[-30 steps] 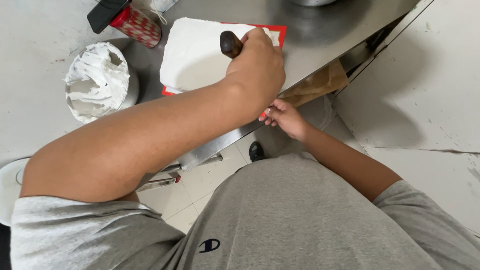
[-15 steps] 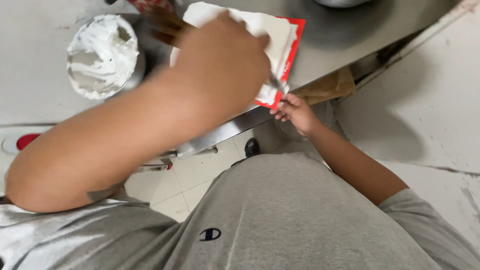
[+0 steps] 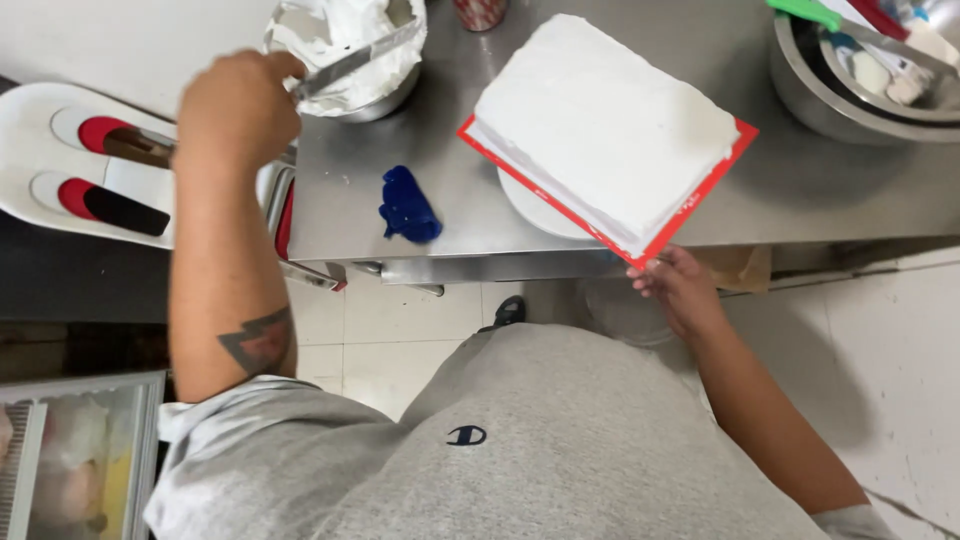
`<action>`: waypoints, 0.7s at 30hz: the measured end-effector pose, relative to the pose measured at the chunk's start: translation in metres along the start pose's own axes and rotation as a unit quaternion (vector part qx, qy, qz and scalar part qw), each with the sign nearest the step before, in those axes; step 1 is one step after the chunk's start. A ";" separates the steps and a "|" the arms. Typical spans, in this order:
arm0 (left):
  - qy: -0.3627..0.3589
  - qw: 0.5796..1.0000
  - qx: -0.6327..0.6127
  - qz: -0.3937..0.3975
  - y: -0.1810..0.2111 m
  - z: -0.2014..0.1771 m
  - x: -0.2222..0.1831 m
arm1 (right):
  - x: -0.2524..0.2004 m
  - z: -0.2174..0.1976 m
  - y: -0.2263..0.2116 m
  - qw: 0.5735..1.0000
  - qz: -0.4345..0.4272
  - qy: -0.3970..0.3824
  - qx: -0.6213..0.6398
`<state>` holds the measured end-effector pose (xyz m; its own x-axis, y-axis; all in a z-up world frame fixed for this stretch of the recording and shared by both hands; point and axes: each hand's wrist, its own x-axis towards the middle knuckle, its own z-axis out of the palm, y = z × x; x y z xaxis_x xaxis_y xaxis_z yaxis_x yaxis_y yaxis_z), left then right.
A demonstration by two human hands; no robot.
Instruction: The person spreads white icing across the top of a rectangular cake using a spatula. The person repeatedly gathers icing from a bowl and smooths it over the cake surface, occasionally turning the cake board.
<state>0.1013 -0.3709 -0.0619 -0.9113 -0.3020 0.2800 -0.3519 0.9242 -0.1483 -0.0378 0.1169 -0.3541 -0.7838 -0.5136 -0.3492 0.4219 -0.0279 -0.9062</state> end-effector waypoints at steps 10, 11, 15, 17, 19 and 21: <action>0.043 0.986 0.010 -0.160 -0.065 0.105 -0.002 | -0.010 0.032 -0.003 0.999 0.037 -0.001 0.003; 0.030 0.982 0.015 -0.186 -0.070 0.117 0.006 | -0.012 0.037 -0.002 0.999 0.044 -0.006 -0.003; 0.070 0.977 0.069 -0.192 -0.082 0.172 0.031 | -0.011 0.045 0.004 0.996 0.072 -0.040 -0.022; 0.068 0.976 0.074 -0.194 -0.089 0.195 0.046 | -0.005 0.036 0.012 0.997 0.070 -0.027 -0.014; 0.061 0.975 0.081 -0.196 -0.096 0.216 0.054 | 0.002 0.019 0.021 0.998 0.053 0.022 0.006; 0.054 0.975 0.090 -0.198 -0.098 0.233 0.065 | 0.007 -0.002 0.023 0.996 0.016 0.049 0.072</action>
<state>0.0270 -0.5358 -0.2501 -0.6724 -0.5905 0.4463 -0.7113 0.6822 -0.1691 -0.0342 0.1146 -0.3778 -0.8070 -0.4295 -0.4053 0.5024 -0.1387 -0.8534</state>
